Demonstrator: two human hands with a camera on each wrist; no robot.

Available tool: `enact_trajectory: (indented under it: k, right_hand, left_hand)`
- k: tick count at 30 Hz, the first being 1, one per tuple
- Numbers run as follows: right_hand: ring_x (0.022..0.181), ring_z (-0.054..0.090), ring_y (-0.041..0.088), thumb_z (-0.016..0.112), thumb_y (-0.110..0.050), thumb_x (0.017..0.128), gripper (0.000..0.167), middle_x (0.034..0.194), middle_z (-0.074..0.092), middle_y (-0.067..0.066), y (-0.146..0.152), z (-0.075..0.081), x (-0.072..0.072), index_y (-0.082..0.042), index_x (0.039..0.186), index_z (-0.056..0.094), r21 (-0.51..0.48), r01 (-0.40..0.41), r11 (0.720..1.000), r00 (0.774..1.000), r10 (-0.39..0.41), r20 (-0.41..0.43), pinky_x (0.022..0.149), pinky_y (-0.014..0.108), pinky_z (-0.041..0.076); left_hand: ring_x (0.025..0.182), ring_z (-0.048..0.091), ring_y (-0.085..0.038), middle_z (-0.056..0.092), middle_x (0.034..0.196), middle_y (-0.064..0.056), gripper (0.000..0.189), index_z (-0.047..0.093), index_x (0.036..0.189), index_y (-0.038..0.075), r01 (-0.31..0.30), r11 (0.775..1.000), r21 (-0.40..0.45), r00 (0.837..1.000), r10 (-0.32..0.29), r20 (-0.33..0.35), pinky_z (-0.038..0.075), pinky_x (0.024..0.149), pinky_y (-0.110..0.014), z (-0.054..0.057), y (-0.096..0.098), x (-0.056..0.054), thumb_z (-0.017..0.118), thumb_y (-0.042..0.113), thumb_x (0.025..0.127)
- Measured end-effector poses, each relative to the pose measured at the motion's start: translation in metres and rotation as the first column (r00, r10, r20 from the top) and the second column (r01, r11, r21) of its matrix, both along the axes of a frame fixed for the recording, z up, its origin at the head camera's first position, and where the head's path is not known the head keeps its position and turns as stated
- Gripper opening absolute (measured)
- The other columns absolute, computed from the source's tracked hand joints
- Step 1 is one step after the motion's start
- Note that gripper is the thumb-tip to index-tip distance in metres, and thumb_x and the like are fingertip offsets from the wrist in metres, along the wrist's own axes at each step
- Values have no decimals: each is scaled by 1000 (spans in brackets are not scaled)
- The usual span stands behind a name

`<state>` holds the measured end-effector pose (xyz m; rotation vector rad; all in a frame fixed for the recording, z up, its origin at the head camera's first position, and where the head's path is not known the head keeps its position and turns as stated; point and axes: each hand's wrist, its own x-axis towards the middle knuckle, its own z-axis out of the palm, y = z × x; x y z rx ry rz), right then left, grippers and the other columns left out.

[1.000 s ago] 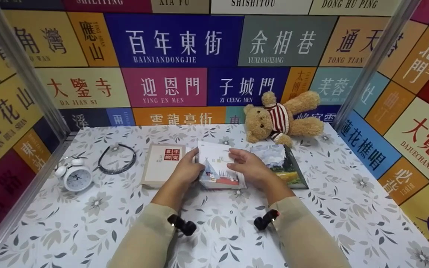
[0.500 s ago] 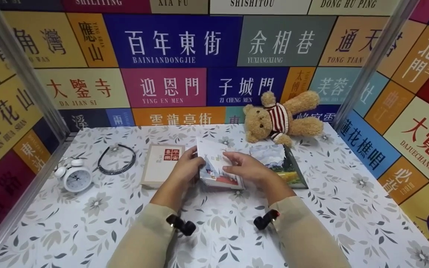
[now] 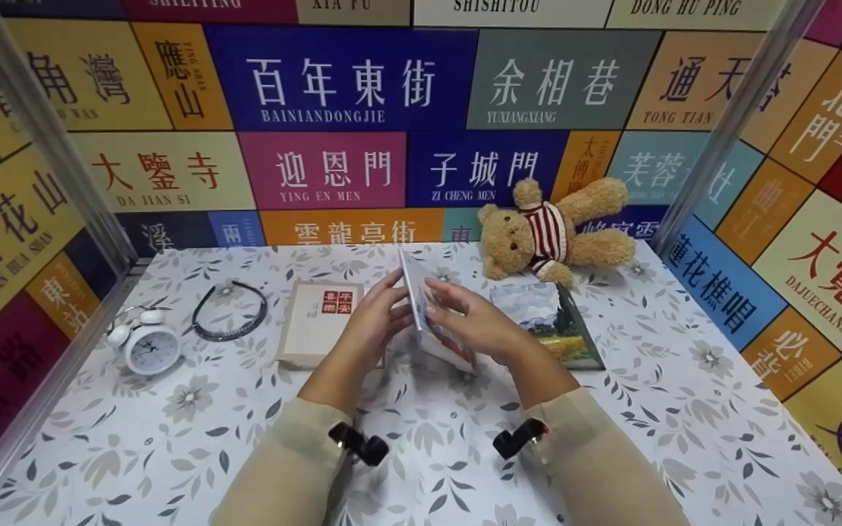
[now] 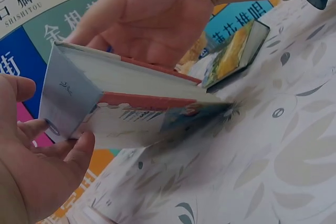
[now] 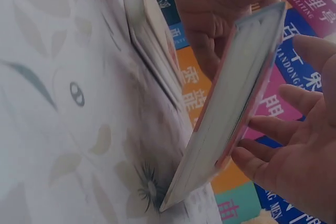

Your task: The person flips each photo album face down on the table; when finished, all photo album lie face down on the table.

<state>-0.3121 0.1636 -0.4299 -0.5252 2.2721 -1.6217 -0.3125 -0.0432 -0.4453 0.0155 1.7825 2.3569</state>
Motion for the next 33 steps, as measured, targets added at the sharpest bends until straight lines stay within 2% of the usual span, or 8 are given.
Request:
enact_trajectory:
  k: [3,7,14,19,27,33]
  right_hand:
    - [159,40,35,62,-33,110,64,172,40,15,-4,4,4,-25,168,37,-85,-2,996,1000,3,14,127,56,40]
    - [159,40,36,59,-32,111,64,173,38,14,-7,9,7,-24,169,34,-152,12,988,1000,-9,23,130,56,36]
    - [154,47,38,55,-32,113,62,170,40,14,-8,15,10,-27,170,31,-211,34,977,999,-28,31,127,60,39]
    - [154,46,35,56,-36,112,62,169,38,13,-9,15,11,-34,170,31,-211,28,977,999,-20,38,127,62,38]
    - [158,41,34,58,-38,111,61,172,35,12,-7,11,8,-36,168,35,-197,66,978,995,-50,82,128,62,37]
    - [158,41,34,58,-34,111,63,170,36,11,-4,7,4,-32,169,33,-253,92,963,991,-63,121,126,60,42]
  left_hand:
    - [141,63,-34,51,164,-15,58,41,166,21,-4,999,-36,1000,3,-28,52,119,-44,4,2,3,51,32,110]
    - [144,60,-34,51,164,-15,60,43,165,23,-20,997,-79,997,14,-75,50,121,-47,8,4,6,57,34,108]
    - [148,55,-30,48,164,-9,61,48,162,31,-62,975,-214,986,27,-165,51,121,-48,13,5,11,65,39,104]
    - [148,55,-31,46,167,-7,66,46,164,24,-40,972,-231,976,-11,-216,49,122,-47,13,6,12,69,34,103]
    - [152,53,-29,42,172,1,75,42,166,21,-45,962,-271,986,-1,-169,45,125,-48,9,7,10,72,39,100]
    - [156,47,-31,41,173,0,70,43,165,20,-57,960,-275,985,10,-172,43,127,-50,8,8,9,70,31,101]
